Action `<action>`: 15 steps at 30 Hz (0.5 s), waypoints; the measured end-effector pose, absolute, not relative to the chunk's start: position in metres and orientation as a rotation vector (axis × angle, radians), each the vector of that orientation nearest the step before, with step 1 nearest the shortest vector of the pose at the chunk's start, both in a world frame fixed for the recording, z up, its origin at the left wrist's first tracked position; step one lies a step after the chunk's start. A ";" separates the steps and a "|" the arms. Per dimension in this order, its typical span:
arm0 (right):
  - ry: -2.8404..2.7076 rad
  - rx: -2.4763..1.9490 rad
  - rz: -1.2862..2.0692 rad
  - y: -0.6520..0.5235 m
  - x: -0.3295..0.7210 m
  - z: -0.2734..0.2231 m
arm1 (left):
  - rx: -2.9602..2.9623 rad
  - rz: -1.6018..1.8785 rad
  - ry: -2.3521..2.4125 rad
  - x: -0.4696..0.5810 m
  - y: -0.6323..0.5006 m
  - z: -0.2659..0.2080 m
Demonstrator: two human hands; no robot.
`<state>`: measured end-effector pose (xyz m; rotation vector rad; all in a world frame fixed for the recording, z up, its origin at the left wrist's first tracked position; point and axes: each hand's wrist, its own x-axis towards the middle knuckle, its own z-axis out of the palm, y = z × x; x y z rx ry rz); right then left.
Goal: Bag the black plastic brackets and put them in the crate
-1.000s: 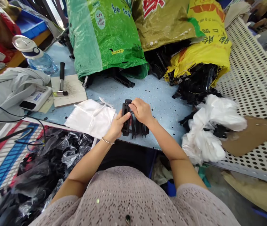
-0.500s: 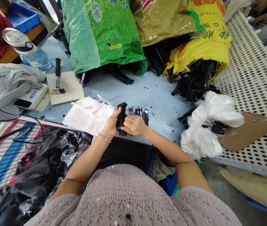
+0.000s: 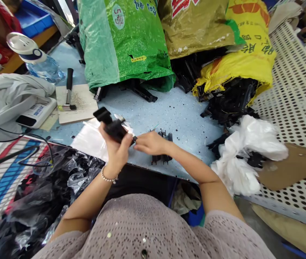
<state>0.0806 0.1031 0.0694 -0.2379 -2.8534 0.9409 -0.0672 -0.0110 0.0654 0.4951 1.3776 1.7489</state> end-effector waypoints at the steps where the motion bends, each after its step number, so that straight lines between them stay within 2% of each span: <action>1: -2.861 -0.340 1.044 0.122 0.074 0.073 | 0.509 1.734 1.385 -0.071 -0.004 0.056; 3: -2.807 -0.613 1.087 0.165 0.060 0.074 | 0.566 1.602 1.405 -0.069 0.007 0.034; 7: -2.592 -1.218 0.506 0.242 0.028 0.047 | 0.931 1.200 1.579 -0.033 0.011 -0.006; 9: -2.607 -1.392 0.356 0.263 0.021 0.031 | 1.202 1.101 1.706 -0.018 0.008 -0.018; 11: -2.616 -1.501 0.388 0.267 0.023 0.022 | 1.362 1.052 1.789 -0.015 0.007 -0.024; 15: -2.483 -1.382 0.849 0.223 0.054 0.028 | 1.265 1.174 1.707 -0.033 0.018 -0.022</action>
